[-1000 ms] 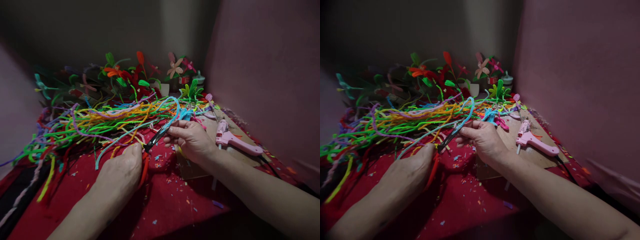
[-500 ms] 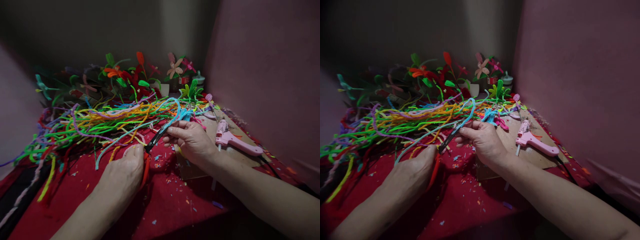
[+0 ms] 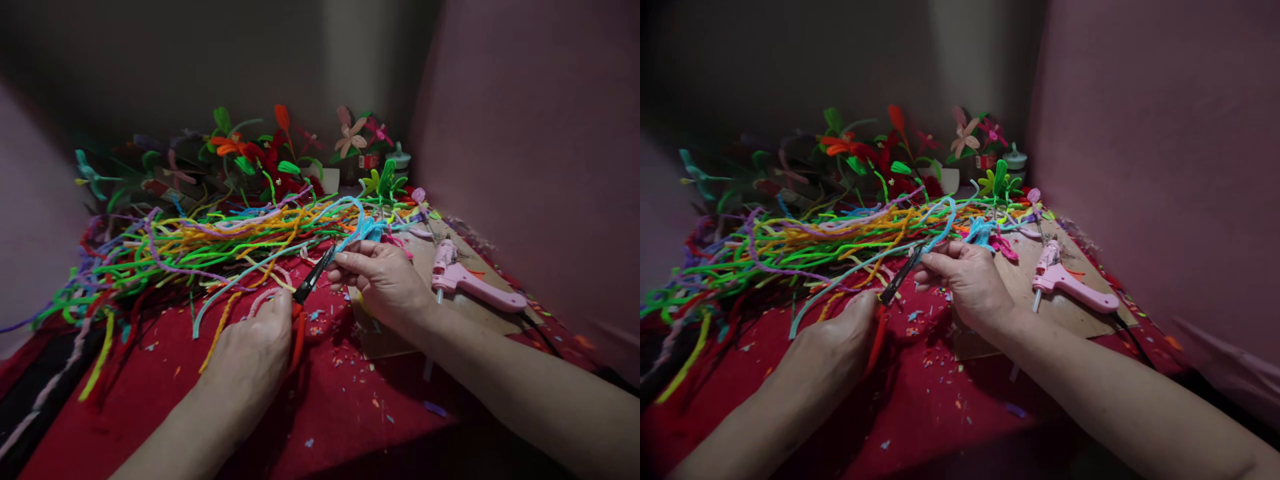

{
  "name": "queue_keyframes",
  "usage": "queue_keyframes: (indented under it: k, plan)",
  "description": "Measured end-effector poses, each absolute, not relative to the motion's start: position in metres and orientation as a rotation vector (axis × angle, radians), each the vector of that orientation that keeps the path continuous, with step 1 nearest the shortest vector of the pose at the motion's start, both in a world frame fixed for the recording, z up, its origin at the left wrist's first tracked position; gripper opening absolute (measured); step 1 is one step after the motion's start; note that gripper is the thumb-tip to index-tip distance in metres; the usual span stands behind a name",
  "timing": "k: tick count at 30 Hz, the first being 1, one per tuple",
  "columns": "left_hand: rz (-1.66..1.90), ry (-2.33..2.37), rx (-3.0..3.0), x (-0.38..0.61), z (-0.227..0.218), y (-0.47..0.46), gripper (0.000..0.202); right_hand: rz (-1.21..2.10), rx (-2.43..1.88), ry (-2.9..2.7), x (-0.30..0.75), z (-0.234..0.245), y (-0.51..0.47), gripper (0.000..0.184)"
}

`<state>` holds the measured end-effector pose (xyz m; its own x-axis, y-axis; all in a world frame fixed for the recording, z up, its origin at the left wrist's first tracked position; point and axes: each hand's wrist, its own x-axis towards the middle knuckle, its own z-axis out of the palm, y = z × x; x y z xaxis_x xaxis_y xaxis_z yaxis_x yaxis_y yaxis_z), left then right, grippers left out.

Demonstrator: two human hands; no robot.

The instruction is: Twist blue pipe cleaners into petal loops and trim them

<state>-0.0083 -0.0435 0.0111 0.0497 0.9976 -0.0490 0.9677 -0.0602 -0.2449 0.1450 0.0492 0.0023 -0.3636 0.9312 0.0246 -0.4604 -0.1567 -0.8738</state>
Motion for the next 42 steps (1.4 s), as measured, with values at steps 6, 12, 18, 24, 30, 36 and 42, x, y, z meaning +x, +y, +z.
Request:
queue_keyframes:
  k: [6, 12, 18, 24, 30, 36, 42]
  plan:
    - [-0.513, -2.340, -2.261, -0.017, 0.010, -0.037, 0.004, 1.775, -0.635, -1.077, 0.146, 0.005, 0.050, 0.012]
    - [-2.070, -2.621, -2.266, -0.012, 0.023, -0.034, 0.018, 1.909, -0.548, -1.161, 0.144, 0.002, 0.040, 0.009]
    - [-2.934, -2.587, -2.138, -0.009, 0.016, -0.028, 0.008, 2.036, -0.420, -1.180, 0.139, -0.006, 0.032, 0.005]
    - [-2.826, -2.534, -2.244, -0.006, 0.020, -0.031, 0.012, 2.043, -0.438, -1.167, 0.139, -0.008, 0.031, 0.009]
    - [-2.439, -2.609, -2.241, 0.000, 0.024, -0.036, 0.017, 2.001, -0.568, -1.109, 0.138, -0.009, 0.033, 0.016]
    - [-2.252, -2.627, -2.131, 0.002, 0.024, -0.036, 0.016, 2.126, -0.572, -0.938, 0.136, -0.007, 0.034, 0.010]
    - [-2.229, -2.638, -2.088, 0.001, 0.023, -0.034, 0.021, 2.228, -0.531, -0.848, 0.138, -0.010, 0.037, 0.009]
